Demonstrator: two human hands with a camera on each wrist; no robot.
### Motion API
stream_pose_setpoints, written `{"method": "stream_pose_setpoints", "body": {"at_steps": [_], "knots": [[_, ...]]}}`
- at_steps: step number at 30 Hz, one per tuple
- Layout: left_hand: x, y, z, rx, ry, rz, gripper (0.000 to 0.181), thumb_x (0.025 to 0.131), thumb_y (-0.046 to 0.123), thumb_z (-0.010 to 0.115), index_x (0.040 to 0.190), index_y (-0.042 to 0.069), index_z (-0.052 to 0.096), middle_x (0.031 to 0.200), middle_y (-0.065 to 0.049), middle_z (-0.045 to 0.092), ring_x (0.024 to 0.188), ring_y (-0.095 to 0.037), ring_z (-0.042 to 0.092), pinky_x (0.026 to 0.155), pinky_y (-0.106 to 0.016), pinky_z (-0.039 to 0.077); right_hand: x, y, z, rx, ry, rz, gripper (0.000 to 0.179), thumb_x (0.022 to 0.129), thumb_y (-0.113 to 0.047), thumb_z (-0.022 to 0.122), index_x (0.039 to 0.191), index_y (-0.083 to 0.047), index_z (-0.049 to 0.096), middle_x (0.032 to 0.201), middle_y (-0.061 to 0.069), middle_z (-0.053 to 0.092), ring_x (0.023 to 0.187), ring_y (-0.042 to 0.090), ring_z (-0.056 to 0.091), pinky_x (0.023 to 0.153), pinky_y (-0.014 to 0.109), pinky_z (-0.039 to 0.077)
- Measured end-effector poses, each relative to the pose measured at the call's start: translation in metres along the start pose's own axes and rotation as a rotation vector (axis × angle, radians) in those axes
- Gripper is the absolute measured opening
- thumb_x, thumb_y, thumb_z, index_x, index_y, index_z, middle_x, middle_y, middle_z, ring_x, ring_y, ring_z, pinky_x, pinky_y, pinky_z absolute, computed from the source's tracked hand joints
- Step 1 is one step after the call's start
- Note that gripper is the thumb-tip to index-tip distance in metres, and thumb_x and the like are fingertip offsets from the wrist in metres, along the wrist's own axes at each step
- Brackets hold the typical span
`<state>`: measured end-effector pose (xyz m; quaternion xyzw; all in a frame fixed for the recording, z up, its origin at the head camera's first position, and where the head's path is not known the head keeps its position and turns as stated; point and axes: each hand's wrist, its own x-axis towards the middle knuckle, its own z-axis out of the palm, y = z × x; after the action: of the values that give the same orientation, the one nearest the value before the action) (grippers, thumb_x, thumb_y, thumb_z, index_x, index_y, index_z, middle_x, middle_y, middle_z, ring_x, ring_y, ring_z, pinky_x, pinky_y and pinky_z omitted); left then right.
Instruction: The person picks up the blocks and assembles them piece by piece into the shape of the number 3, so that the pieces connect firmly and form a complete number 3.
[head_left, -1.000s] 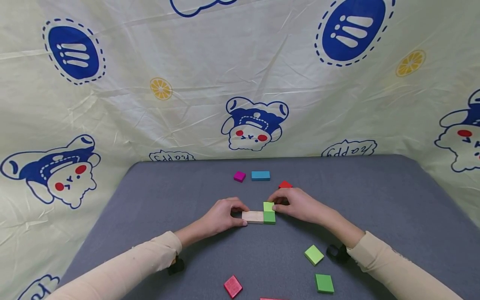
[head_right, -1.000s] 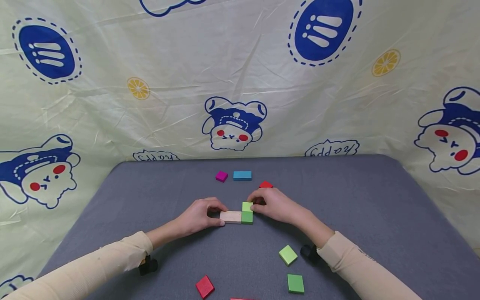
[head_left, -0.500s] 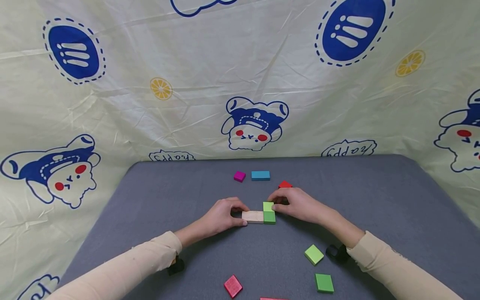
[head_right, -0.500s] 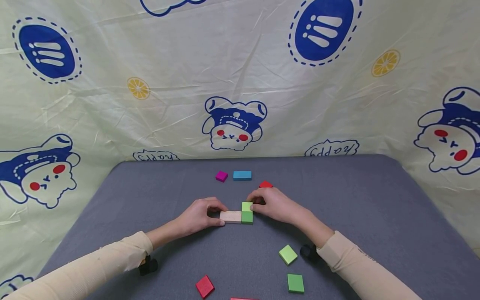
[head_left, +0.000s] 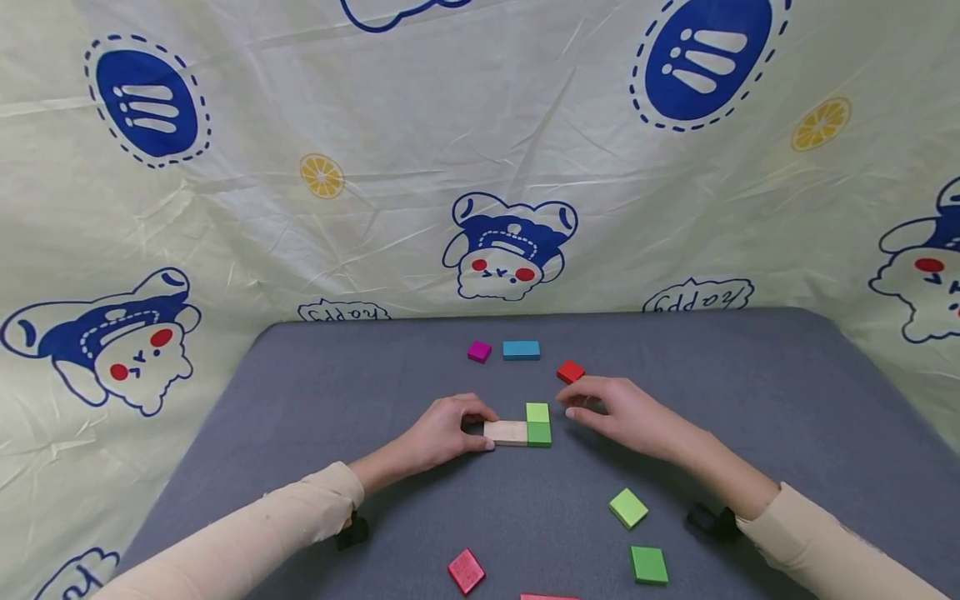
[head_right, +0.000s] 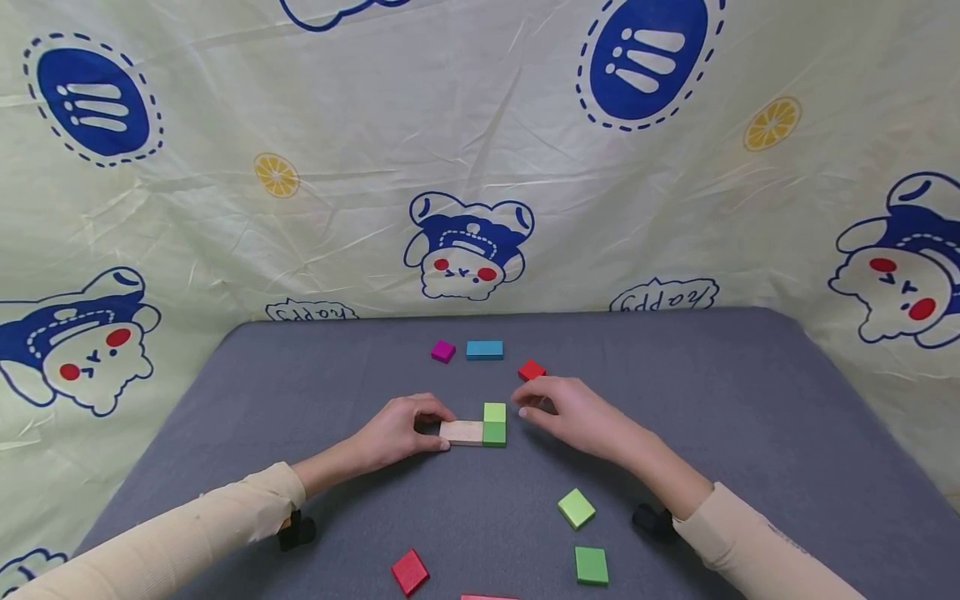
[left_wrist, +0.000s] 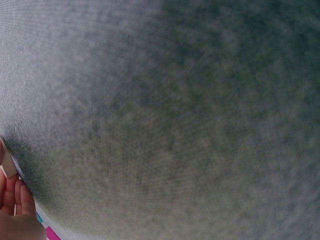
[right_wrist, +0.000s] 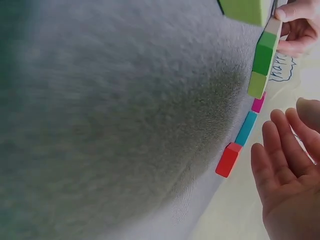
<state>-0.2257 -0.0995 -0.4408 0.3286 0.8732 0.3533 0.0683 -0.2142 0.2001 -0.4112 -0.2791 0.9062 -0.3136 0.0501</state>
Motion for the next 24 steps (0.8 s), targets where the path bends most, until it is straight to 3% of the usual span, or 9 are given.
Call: {"method": "stream_pose_setpoints", "body": {"at_steps": [14,24], "knots": [[-0.001,-0.001,0.002,0.005,-0.001,-0.007,0.027,0.084,0.013,0.078,0.11,0.013,0.073,0.102,0.007,0.063,0.094,-0.011,0.056,0.085,-0.031,0.047,-0.038,-0.013,-0.014,-0.015,0.027,-0.051,0.023,0.096,-0.024,0.066,0.117,-0.017,0.068,0.112,-0.006,0.066,0.102,0.01,0.059,0.087,0.043,0.05],[0.001,-0.001,0.0,0.014,-0.011,-0.002,0.027,0.084,0.014,0.079,0.111,0.013,0.073,0.102,0.006,0.064,0.094,-0.012,0.056,0.086,-0.029,0.047,-0.065,-0.015,-0.016,-0.011,-0.035,-0.032,0.024,0.097,-0.035,0.062,0.118,-0.023,0.067,0.114,-0.012,0.064,0.109,0.009,0.056,0.091,0.039,0.049]]}}
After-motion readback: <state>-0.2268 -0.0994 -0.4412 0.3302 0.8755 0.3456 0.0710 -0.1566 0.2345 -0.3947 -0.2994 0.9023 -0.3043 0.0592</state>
